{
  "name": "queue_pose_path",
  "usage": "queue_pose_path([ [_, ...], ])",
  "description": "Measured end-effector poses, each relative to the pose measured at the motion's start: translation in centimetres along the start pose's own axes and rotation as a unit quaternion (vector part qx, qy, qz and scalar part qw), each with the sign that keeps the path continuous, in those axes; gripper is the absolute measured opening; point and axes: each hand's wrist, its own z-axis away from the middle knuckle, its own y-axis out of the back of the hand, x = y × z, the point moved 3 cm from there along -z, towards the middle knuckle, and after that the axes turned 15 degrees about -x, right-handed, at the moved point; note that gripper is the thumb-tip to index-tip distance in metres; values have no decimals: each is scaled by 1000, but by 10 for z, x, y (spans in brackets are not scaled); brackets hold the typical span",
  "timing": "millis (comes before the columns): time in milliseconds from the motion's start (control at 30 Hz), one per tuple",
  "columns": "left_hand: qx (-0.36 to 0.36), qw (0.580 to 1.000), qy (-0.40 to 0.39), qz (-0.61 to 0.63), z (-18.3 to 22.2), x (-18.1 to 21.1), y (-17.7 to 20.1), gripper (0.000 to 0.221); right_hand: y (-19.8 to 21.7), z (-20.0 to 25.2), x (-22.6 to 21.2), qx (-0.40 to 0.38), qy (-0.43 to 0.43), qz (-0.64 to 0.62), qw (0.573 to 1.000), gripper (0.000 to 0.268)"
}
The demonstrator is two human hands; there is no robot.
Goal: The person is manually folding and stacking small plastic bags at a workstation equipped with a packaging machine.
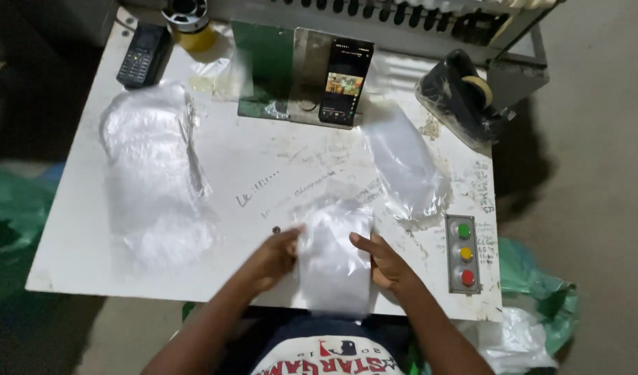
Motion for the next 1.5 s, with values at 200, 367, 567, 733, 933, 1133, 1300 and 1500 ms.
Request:
queue_pose_path([
  [200, 26, 870, -305, -387, -9, 50, -53, 24, -15, -38, -64, -49, 172, 286, 941, 36],
  [367, 35, 600, -521, -606, -2, 55, -26, 17, 32, -81, -70, -165, 269, 496, 809, 58],
  [567, -20, 636, -417, -649, -18, 23, 40, 17, 44, -41, 10, -143, 231, 506, 819, 53],
  [733, 56, 789, -192, -581, -12, 40, 28, 68, 4, -10, -21, -25, 288, 517, 806, 105],
  [933, 82, 856, -48, -508, -7, 71, -13, 99, -21, -38, -23, -107, 358, 744, 554, 108],
  [1133, 202, 897, -216, -329, 33, 79, -42, 97, -14, -76, -16, -105, 421, 709, 556, 63],
  [1300, 100, 969, -227, -3, -1, 11, -18, 63, -52, -31, -13, 14, 134, 208, 969, 38],
  [1500, 13, 929, -366, -49, -24, -8, -18, 31, -56, -5, 15, 5, 315, 242, 918, 73],
])
